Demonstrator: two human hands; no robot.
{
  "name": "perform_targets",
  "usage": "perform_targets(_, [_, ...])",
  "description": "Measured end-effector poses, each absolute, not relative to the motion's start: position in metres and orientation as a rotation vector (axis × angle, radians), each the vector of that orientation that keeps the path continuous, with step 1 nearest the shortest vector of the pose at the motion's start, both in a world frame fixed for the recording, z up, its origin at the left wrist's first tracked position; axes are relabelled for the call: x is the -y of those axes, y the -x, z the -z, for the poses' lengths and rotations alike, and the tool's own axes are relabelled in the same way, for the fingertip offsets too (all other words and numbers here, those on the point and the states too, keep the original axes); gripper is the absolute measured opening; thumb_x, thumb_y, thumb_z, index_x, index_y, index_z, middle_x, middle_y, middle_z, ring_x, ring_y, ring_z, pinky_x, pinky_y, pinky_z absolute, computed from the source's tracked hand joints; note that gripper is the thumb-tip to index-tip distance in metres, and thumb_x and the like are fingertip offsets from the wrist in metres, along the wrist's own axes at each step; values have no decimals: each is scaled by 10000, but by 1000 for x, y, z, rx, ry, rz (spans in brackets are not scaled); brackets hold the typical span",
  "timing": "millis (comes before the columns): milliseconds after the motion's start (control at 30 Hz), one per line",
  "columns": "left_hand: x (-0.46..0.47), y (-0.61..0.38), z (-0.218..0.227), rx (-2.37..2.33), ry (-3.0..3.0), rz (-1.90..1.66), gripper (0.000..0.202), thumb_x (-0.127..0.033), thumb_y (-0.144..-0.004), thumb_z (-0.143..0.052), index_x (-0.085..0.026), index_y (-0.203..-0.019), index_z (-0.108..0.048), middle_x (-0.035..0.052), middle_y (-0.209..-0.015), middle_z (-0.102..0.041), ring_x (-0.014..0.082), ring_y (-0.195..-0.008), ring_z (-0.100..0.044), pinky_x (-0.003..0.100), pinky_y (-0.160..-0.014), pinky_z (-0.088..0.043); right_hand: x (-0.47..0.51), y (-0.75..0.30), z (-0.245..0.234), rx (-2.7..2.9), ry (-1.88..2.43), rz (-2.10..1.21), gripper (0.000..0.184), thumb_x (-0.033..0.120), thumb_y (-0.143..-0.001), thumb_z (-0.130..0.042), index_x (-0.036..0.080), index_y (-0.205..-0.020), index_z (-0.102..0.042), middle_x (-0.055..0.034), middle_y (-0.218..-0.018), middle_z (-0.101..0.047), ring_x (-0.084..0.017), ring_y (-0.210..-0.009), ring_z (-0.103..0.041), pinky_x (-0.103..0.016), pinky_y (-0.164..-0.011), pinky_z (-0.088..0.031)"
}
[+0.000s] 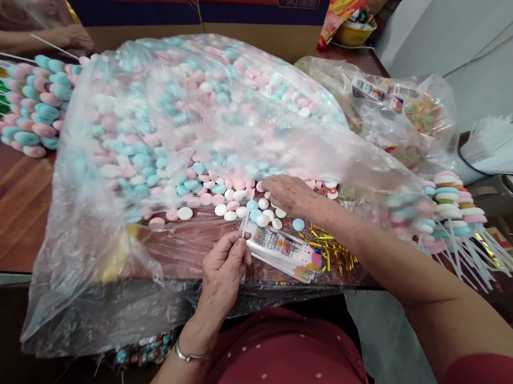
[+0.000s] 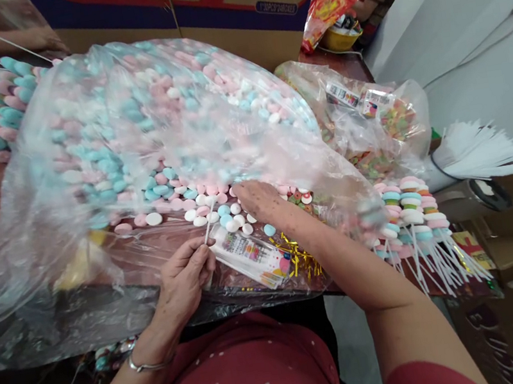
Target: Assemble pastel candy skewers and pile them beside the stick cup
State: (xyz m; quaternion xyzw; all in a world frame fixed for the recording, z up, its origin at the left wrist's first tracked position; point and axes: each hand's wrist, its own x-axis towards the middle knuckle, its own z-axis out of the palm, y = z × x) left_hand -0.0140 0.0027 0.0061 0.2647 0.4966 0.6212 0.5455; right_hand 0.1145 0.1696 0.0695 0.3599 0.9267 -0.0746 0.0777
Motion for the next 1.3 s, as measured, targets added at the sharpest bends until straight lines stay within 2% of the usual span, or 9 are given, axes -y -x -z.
perform_targets(267, [-1, 15, -7, -1202, -717, -1432, 184, -341, -844, -642, -160, -871, -655, -46, -574, -535, 28, -394, -380, 141, -374, -275, -169, -143, -86, -2943, -1216, 442, 203, 178, -874, -481, 175, -999, -641, -68, -1003, -692, -192, -885, -599, -290, -765, -411])
perform_targets(400, [-1, 16, -7, -1214, -732, -1415, 165, -321, -850, -632, -158, -856, -650, -44, -593, -545, 27, -396, -398, 142, -374, -283, -162, -163, -81, -2966, -1233, 480, 193, 178, -878, -474, 178, -981, -638, -72, -986, -681, -189, -879, -591, -297, -779, -412])
perform_targets(633, [0, 16, -8, -1235, -779, -1413, 156, -310, -865, -608, -160, -840, -641, -47, -590, -539, 26, -402, -395, 142, -380, -282, -152, -169, -63, -2935, -1265, 329, 194, 203, -927, -453, 162, -978, -635, -96, -979, -677, -207, -903, -591, -298, -791, -398])
perform_targets(800, [1, 15, -10, -1271, -781, -1404, 157, -312, -863, -607, -159, -843, -638, -48, -586, -535, 30, -406, -398, 147, -385, -290, -146, -167, -55, -2929, -1201, 244, 182, 182, -938, -448, 147, -950, -627, -86, -882, -664, -192, -790, -571, -282, -710, -381])
perform_targets(1100, [1, 15, -10, -1279, -789, -1392, 165, -321, -862, -605, -161, -852, -644, -47, -579, -536, 33, -406, -398, 152, -388, -292, -132, -166, -47, -3034, -1048, -70, 162, 134, -947, -449, 150, -920, -608, -104, -926, -664, -218, -876, -565, -307, -753, -401])
perform_targets(1300, [1, 15, -11, -1295, -793, -1389, 174, -331, -844, -618, -160, -853, -646, -49, -568, -532, 36, -401, -392, 158, -386, -289, -129, -165, -44, -3031, -1076, -89, 166, 144, -945, -446, 137, -932, -611, -100, -889, -664, -209, -857, -567, -297, -745, -396])
